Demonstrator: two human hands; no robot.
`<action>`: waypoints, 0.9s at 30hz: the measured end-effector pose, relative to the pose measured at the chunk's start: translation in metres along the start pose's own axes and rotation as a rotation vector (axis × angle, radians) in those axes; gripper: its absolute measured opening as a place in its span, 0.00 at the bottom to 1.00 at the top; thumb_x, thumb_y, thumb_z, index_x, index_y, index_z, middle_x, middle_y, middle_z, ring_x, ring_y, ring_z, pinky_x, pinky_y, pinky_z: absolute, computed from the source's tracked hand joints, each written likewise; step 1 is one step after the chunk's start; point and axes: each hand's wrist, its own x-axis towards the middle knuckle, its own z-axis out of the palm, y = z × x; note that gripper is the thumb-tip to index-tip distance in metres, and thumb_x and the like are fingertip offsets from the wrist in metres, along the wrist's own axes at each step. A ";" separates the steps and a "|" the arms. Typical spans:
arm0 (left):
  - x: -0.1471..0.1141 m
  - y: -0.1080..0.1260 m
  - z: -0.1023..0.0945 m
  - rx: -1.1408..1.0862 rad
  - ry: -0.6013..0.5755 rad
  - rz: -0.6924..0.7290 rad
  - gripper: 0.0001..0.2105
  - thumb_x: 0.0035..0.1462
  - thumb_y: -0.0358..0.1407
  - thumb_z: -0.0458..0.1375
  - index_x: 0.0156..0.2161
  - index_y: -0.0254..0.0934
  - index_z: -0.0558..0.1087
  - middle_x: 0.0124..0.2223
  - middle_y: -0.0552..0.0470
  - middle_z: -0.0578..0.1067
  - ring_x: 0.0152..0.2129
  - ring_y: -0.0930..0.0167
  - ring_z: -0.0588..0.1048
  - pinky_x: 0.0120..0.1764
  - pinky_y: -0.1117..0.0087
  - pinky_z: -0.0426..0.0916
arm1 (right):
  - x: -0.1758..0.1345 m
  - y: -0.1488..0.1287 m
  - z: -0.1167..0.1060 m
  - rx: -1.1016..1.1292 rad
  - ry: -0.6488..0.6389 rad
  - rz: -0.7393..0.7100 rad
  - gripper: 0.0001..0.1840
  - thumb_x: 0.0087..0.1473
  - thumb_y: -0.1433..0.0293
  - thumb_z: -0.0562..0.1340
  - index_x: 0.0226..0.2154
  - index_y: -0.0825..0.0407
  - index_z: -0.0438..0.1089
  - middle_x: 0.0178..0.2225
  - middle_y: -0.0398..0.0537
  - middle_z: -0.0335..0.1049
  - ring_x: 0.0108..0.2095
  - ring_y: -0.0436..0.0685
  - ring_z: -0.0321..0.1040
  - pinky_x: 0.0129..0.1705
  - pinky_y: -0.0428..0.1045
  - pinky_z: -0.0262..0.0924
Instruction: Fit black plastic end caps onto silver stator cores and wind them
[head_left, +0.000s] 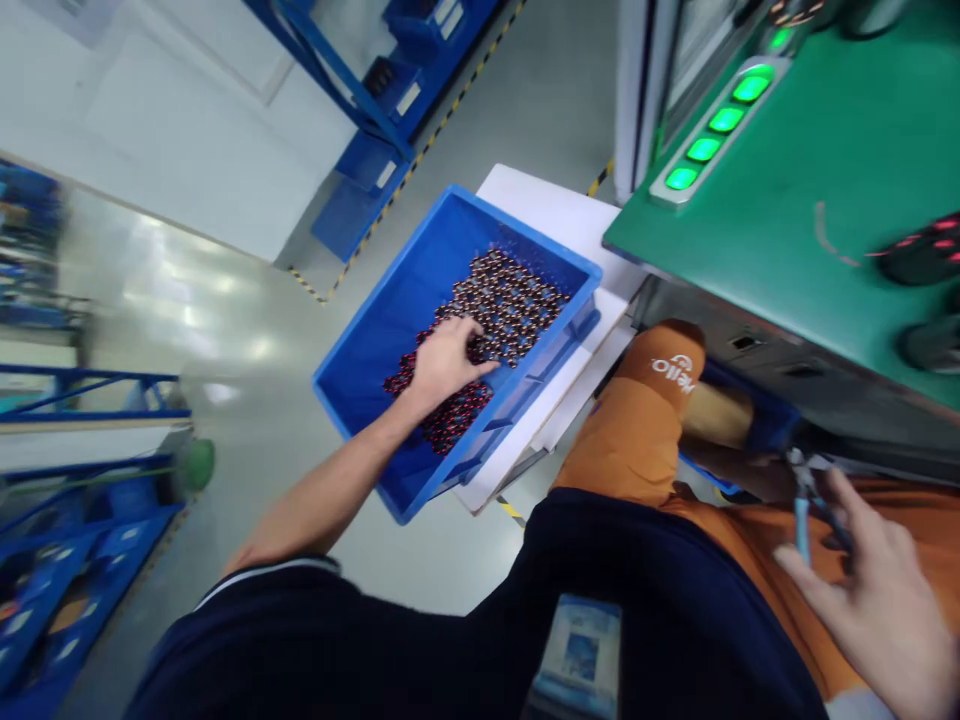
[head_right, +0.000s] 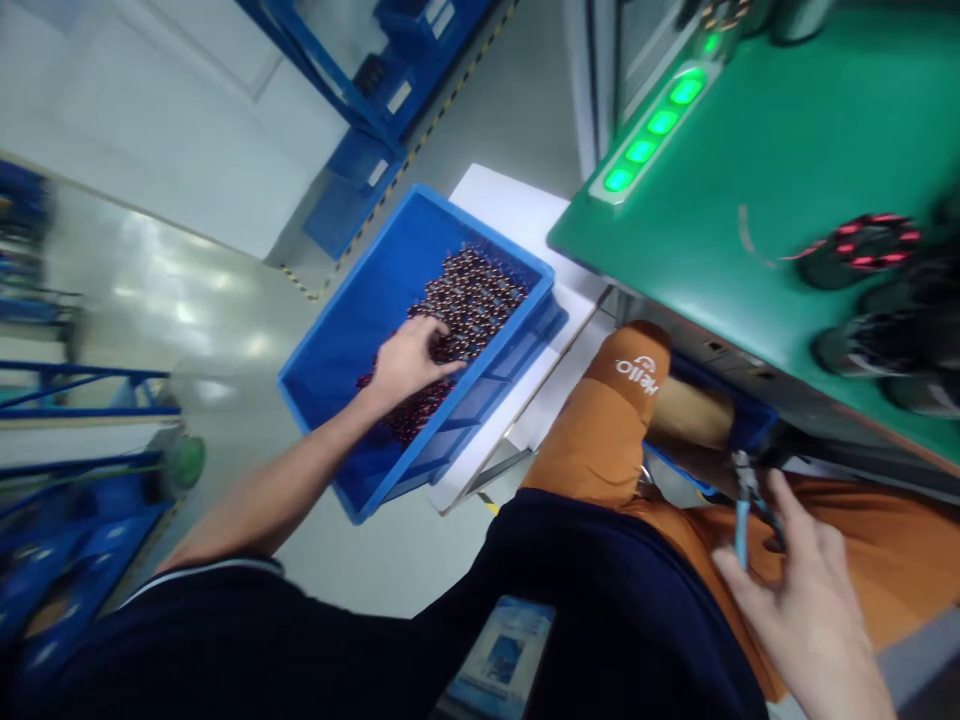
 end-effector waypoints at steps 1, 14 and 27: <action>0.005 0.007 -0.012 -0.045 0.043 0.030 0.24 0.65 0.48 0.79 0.56 0.39 0.78 0.59 0.40 0.83 0.56 0.54 0.77 0.64 0.53 0.75 | -0.001 -0.013 -0.002 0.021 0.017 -0.021 0.55 0.74 0.39 0.68 0.93 0.28 0.52 0.52 0.66 0.74 0.53 0.86 0.82 0.54 0.80 0.79; 0.119 0.326 -0.067 -0.401 -0.009 1.087 0.20 0.68 0.40 0.77 0.63 0.45 0.89 0.61 0.43 0.81 0.55 0.52 0.83 0.67 0.44 0.78 | -0.013 -0.074 -0.024 0.208 0.067 -0.034 0.54 0.66 0.66 0.69 0.90 0.45 0.59 0.56 0.54 0.78 0.56 0.68 0.81 0.68 0.72 0.81; 0.072 0.321 -0.024 -0.815 0.524 0.984 0.17 0.54 0.46 0.87 0.40 0.44 0.86 0.41 0.53 0.80 0.40 0.66 0.77 0.46 0.61 0.79 | -0.043 -0.054 -0.026 0.401 0.240 -0.007 0.37 0.63 0.72 0.67 0.73 0.48 0.77 0.47 0.47 0.79 0.42 0.58 0.79 0.48 0.55 0.80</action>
